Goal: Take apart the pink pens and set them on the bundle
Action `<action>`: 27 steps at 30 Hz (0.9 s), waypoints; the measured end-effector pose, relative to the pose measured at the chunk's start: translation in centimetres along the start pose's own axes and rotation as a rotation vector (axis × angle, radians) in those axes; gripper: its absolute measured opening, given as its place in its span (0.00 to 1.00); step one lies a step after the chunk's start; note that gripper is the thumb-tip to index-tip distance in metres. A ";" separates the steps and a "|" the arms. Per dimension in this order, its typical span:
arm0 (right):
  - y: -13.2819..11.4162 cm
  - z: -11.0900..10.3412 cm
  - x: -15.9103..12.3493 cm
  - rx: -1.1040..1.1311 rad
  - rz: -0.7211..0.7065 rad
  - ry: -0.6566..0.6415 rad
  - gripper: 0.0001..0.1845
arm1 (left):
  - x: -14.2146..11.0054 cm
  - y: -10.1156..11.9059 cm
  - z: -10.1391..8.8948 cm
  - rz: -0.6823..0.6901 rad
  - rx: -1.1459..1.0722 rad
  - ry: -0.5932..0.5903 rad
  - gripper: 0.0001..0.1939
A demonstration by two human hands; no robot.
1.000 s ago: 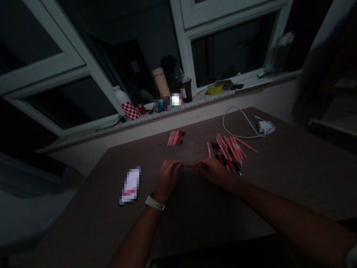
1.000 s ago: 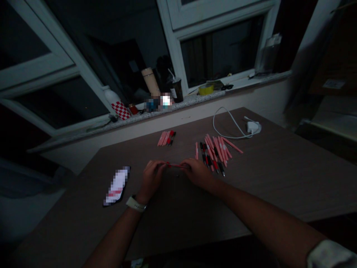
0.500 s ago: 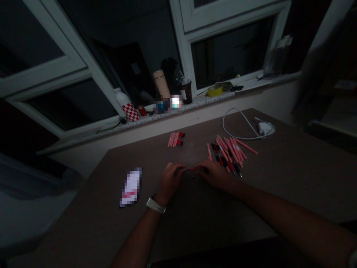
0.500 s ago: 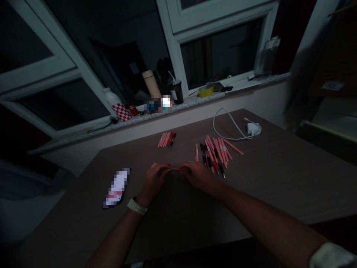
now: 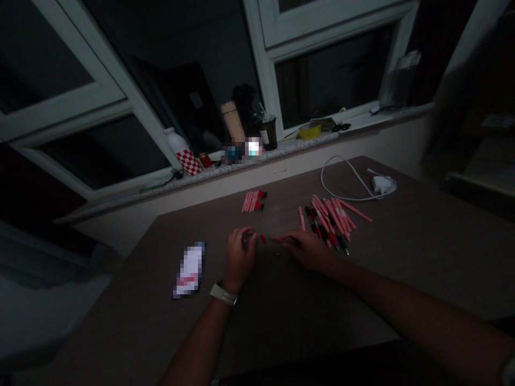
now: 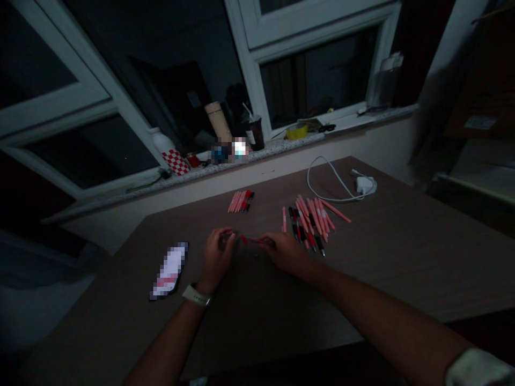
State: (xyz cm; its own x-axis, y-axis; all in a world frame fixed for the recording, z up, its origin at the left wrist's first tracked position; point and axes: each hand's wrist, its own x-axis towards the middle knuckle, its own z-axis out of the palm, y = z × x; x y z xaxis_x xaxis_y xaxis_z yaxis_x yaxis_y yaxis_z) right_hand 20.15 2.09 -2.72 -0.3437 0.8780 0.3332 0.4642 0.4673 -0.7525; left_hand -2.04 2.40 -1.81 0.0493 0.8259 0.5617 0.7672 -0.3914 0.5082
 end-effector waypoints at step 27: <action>0.3 0.1 0.0 -0.023 -0.004 0.019 0.10 | 0.2 0.4 0.9 -0.383 -0.694 -0.056 0.16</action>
State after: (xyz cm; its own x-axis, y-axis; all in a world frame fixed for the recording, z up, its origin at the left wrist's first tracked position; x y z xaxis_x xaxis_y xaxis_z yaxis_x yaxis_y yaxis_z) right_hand 20.23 2.26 -3.02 -0.3299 0.8779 0.3471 0.4815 0.4727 -0.7381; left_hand -1.15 2.80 -2.11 -0.0910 0.9663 0.2407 0.1646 -0.2237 0.9606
